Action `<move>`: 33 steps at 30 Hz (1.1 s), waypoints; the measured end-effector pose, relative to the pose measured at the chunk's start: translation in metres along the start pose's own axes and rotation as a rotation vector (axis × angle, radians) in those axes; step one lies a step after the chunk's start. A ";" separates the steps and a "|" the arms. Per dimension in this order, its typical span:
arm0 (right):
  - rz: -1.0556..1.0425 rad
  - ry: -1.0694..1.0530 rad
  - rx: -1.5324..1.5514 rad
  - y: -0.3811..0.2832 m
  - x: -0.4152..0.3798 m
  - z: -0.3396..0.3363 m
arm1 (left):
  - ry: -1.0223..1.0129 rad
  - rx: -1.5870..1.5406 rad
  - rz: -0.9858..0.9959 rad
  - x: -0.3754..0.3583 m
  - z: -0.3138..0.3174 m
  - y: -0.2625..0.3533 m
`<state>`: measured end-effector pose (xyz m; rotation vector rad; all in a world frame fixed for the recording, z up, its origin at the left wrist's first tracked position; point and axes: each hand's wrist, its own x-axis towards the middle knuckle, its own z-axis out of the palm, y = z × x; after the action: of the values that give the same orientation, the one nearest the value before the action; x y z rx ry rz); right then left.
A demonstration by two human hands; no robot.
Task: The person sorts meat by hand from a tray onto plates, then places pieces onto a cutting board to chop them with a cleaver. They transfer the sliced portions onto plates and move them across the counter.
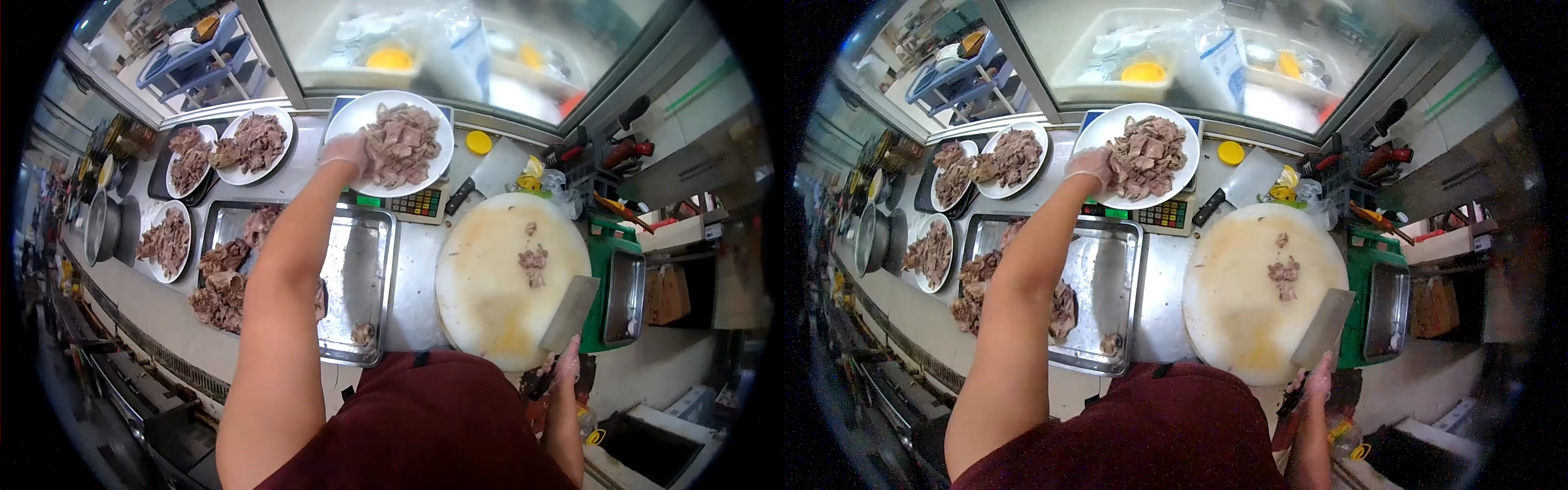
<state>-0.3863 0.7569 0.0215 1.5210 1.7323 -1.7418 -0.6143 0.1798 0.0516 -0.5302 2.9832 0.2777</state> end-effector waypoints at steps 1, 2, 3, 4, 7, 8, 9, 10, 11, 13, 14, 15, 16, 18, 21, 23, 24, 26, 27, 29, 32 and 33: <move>-0.043 -0.027 -0.013 0.002 0.003 -0.001 | -0.006 0.033 0.046 -0.003 -0.004 -0.002; -0.041 -0.027 -0.013 0.004 0.005 -0.003 | -0.013 0.068 0.092 -0.007 -0.010 -0.003; -0.061 -0.015 -0.028 0.002 0.000 0.000 | -0.015 0.070 0.092 -0.010 -0.017 -0.004; -0.081 -0.002 -0.042 0.002 -0.002 0.001 | -0.035 0.093 0.092 -0.013 -0.024 -0.005; -0.045 -0.046 -0.019 0.005 0.007 -0.005 | -0.016 0.082 0.096 -0.007 -0.017 -0.025; -0.043 -0.047 -0.021 0.005 0.007 -0.004 | 0.028 0.044 0.101 -0.003 -0.012 -0.034; -0.049 0.005 -0.018 0.004 0.005 -0.002 | 0.027 0.046 0.098 -0.001 -0.010 -0.041; -0.054 0.055 -0.015 0.002 0.003 0.000 | -0.014 -0.045 0.087 0.001 -0.007 -0.048; -0.053 0.053 -0.017 0.000 -0.001 0.002 | -0.054 -0.137 0.077 0.003 -0.004 -0.053; 0.012 0.059 -0.016 -0.007 -0.013 0.006 | -0.033 -0.249 0.010 0.001 -0.003 -0.053; 0.012 0.058 -0.016 -0.006 -0.010 0.003 | -0.012 -0.362 -0.055 0.001 -0.001 -0.052; 0.014 0.034 -0.030 -0.004 -0.006 0.000 | -0.012 -0.362 -0.055 0.000 0.002 -0.048; 0.016 0.010 -0.044 -0.003 -0.003 -0.003 | -0.010 -0.355 -0.087 -0.001 0.006 -0.043; -0.001 -0.009 -0.047 -0.002 -0.001 -0.005 | -0.014 -0.371 -0.151 -0.004 0.011 -0.026; -0.045 -0.005 -0.040 0.000 -0.005 -0.002 | -0.140 -0.435 -0.079 -0.011 0.002 -0.007; -0.072 0.018 -0.028 -0.002 -0.008 0.001 | -0.001 -0.355 -0.025 -0.007 0.013 -0.007; -0.039 0.023 -0.058 -0.004 -0.009 0.001 | 0.017 -0.315 -0.030 -0.009 0.010 -0.006; -0.004 0.027 -0.085 -0.003 -0.005 -0.002 | 0.036 -0.272 -0.032 -0.007 0.008 -0.006; -0.027 0.005 -0.089 0.001 0.004 -0.006 | 0.074 -0.144 -0.060 -0.002 0.012 -0.009; -0.045 -0.015 -0.090 0.004 0.005 -0.008 | 0.110 -0.013 -0.082 0.010 0.021 -0.023; 0.006 0.021 -0.020 -0.004 -0.013 0.002 | 0.027 -0.202 0.041 0.040 0.067 -0.068; 0.010 0.010 -0.012 -0.006 -0.016 0.003 | 0.027 -0.201 0.042 0.027 0.051 -0.055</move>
<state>-0.3856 0.7481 0.0368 1.5334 1.7335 -1.7186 -0.6168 0.1299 -0.0109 -0.4932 3.0128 0.5838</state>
